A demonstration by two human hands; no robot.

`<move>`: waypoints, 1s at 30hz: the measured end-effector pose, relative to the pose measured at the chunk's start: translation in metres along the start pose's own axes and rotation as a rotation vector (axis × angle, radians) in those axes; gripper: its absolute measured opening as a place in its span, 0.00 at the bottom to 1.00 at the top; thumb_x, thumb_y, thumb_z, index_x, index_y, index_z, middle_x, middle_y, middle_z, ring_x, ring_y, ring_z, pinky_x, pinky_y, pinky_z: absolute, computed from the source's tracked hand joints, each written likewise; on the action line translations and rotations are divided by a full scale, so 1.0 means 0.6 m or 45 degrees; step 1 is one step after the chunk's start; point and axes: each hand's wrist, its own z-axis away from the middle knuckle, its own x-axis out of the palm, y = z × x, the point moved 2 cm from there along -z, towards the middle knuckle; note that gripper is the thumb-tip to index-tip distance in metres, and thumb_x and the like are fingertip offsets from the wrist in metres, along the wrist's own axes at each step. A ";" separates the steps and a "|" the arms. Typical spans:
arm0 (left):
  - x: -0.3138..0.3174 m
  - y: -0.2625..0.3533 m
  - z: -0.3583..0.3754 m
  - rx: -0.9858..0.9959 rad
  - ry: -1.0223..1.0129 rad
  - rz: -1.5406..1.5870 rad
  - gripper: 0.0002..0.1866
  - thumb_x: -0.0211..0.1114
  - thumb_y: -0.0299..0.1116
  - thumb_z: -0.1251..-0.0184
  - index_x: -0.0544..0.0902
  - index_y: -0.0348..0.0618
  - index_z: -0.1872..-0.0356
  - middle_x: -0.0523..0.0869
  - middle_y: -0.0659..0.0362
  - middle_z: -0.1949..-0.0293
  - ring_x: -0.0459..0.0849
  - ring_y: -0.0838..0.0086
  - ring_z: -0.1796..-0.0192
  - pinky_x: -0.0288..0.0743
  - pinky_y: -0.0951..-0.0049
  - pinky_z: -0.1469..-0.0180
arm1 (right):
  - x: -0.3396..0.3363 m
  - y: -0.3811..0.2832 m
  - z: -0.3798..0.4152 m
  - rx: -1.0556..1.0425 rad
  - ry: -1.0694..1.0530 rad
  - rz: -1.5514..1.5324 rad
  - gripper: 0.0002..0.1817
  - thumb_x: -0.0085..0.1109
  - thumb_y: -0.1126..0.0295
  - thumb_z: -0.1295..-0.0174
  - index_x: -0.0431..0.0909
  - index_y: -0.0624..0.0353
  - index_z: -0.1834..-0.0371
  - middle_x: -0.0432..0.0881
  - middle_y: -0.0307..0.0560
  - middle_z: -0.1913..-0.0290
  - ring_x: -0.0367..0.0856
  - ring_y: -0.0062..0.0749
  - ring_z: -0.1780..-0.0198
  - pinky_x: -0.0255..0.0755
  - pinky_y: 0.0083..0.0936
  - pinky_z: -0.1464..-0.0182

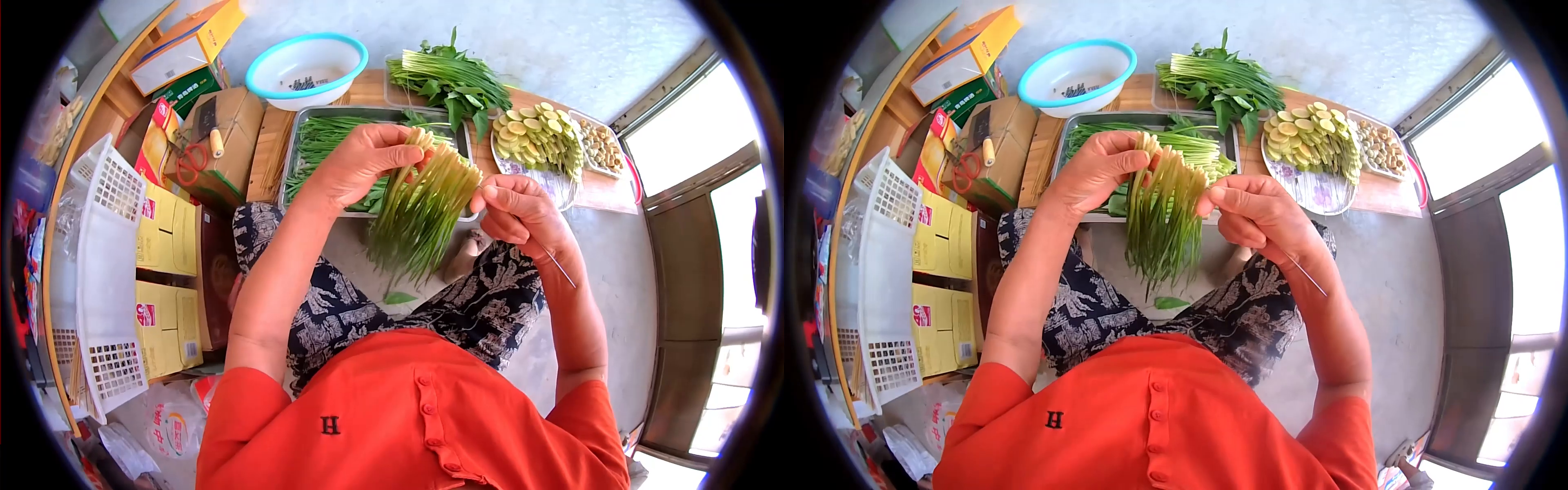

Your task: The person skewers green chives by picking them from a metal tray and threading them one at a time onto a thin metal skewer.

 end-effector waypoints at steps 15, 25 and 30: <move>-0.013 -0.002 -0.049 0.049 -0.145 -0.163 0.08 0.73 0.26 0.46 0.85 0.39 0.64 0.86 0.65 0.62 0.80 0.83 0.61 0.73 0.79 0.53 | 0.008 -0.012 -0.030 0.022 0.054 -0.039 0.15 0.47 0.65 0.28 0.81 0.65 0.61 0.59 0.28 0.90 0.52 0.13 0.88 0.48 0.15 0.83; -0.014 0.004 -0.051 0.064 -0.096 -0.054 0.09 0.74 0.28 0.46 0.86 0.40 0.64 0.88 0.63 0.67 0.83 0.82 0.64 0.75 0.78 0.56 | 0.004 -0.026 -0.026 -0.006 0.089 0.112 0.13 0.49 0.68 0.29 0.80 0.66 0.60 0.61 0.28 0.89 0.53 0.12 0.88 0.47 0.13 0.85; -0.014 -0.003 -0.048 0.000 -0.103 -0.135 0.08 0.73 0.28 0.47 0.83 0.41 0.67 0.80 0.69 0.69 0.77 0.84 0.64 0.69 0.79 0.56 | -0.002 -0.013 -0.033 0.012 0.059 0.082 0.12 0.48 0.69 0.29 0.80 0.66 0.60 0.61 0.28 0.89 0.54 0.12 0.88 0.47 0.13 0.85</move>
